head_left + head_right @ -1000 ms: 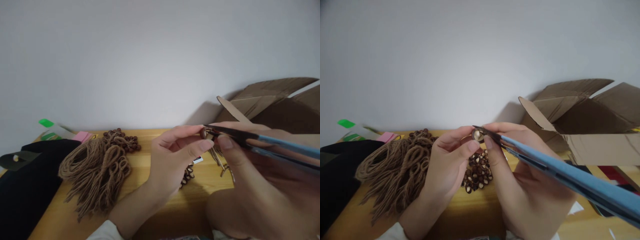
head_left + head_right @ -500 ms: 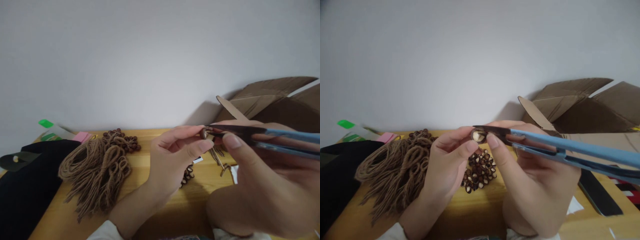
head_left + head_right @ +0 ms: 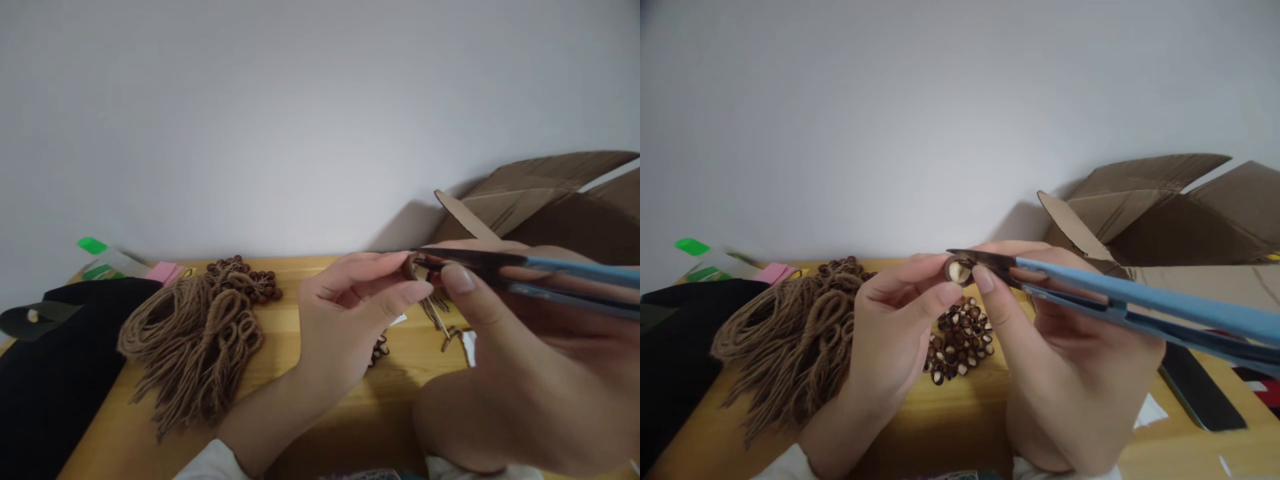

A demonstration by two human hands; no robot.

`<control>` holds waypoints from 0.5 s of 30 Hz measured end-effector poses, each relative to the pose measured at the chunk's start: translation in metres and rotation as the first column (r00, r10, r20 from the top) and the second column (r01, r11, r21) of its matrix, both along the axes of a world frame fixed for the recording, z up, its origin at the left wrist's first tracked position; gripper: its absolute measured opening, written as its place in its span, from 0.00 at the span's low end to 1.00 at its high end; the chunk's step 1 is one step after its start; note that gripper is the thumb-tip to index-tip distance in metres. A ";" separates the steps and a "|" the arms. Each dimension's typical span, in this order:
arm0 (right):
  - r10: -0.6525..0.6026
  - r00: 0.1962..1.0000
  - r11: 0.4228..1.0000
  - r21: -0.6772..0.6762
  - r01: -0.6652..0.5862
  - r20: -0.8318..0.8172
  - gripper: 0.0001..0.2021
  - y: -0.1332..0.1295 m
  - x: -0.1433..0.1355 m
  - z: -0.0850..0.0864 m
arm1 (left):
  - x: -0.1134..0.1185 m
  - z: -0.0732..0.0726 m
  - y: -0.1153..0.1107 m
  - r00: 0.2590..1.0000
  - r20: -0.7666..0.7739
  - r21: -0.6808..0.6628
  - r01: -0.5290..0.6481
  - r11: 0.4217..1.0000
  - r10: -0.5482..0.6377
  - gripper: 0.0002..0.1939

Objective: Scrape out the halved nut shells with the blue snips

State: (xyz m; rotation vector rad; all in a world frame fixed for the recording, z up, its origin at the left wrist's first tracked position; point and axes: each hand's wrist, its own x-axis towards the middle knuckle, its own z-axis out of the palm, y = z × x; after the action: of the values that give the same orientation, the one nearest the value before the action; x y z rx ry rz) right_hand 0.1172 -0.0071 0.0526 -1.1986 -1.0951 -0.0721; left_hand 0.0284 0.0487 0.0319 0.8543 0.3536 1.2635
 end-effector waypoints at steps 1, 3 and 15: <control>0.018 0.999 1.000 0.015 -0.017 -0.028 0.16 -0.001 0.002 0.002 | 0.000 0.000 0.000 1.000 0.003 -0.001 0.006 1.000 -0.006 0.14; 0.000 1.000 0.999 -0.035 -0.001 -0.014 0.12 -0.003 0.006 0.006 | 0.000 0.000 0.001 1.000 0.015 -0.006 0.025 1.000 -0.025 0.14; 0.034 0.993 0.999 -0.001 -0.035 -0.109 0.12 -0.004 0.005 0.010 | -0.005 0.000 0.002 0.994 0.017 -0.034 0.109 0.993 -0.108 0.12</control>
State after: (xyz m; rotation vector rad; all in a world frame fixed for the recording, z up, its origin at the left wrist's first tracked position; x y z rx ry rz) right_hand 0.1226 -0.0114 0.0623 -1.1723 -1.0200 0.0216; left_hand 0.0236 0.0512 0.0318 0.8232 0.3127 1.1593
